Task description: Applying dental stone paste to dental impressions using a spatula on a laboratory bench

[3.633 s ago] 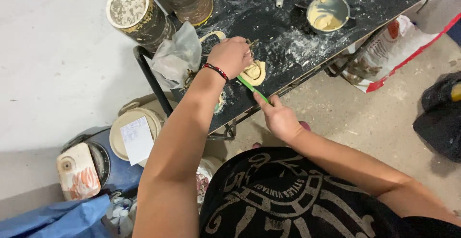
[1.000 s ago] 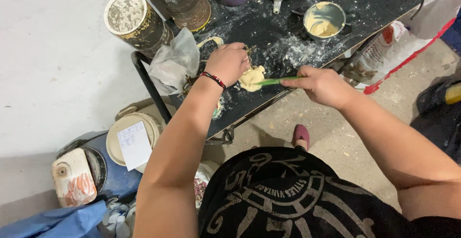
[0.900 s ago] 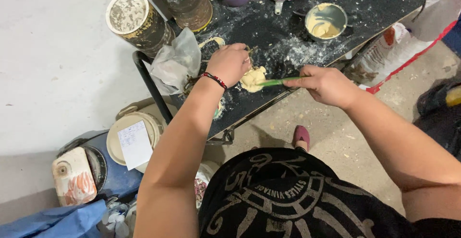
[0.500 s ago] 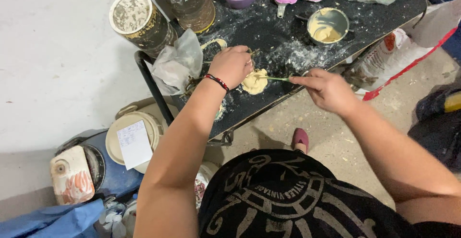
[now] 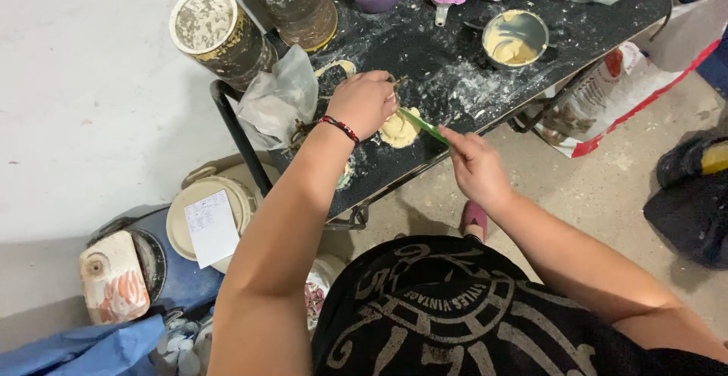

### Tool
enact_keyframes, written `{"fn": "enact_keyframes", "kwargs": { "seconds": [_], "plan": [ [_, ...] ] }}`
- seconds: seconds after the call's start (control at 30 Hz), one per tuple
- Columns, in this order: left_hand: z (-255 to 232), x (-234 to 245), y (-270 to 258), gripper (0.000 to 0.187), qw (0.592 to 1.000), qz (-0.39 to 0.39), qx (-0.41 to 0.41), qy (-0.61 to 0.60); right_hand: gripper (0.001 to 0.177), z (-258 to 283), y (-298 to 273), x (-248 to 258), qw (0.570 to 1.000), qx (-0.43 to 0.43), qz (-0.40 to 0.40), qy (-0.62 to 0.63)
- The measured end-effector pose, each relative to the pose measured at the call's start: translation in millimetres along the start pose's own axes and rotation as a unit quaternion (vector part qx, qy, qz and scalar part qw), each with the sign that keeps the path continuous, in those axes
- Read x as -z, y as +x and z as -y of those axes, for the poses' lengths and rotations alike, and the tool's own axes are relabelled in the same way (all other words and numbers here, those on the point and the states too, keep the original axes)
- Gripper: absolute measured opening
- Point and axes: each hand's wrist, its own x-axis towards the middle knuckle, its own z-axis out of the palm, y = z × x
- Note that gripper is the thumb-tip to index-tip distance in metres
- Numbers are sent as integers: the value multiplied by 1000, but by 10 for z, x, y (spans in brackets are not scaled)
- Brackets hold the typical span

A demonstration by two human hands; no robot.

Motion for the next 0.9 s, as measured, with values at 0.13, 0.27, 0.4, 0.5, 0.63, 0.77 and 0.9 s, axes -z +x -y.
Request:
{"fn": "enact_keyframes", "kwargs": {
  "seconds": [0.13, 0.27, 0.4, 0.5, 0.63, 0.77, 0.9],
  "plan": [
    [-19, 20, -14, 27, 1000, 2, -2, -9, 39, 198, 61, 189, 1000, 6, -7, -10],
    [-14, 17, -17, 28, 1000, 6, 4, -9, 43, 309, -8, 231, 979, -152, -7, 139],
    [-9, 2, -15, 29, 1000, -11, -3, 16, 41, 410, -24, 129, 965, -207, 20, 162],
    [30, -48, 6, 28, 1000, -17, -5, 20, 45, 622, 81, 112, 990, -106, 2, 91],
    [38, -83, 36, 28, 1000, -18, -2, 21, 42, 538, 89, 120, 998, -65, 19, 6],
    [35, -71, 16, 26, 999, -27, -2, 27, 44, 570, 45, 299, 993, -108, -9, 56],
    [53, -95, 34, 26, 999, -25, 2, 26, 40, 274, -214, 200, 934, -269, -38, 233]
  ]
}}
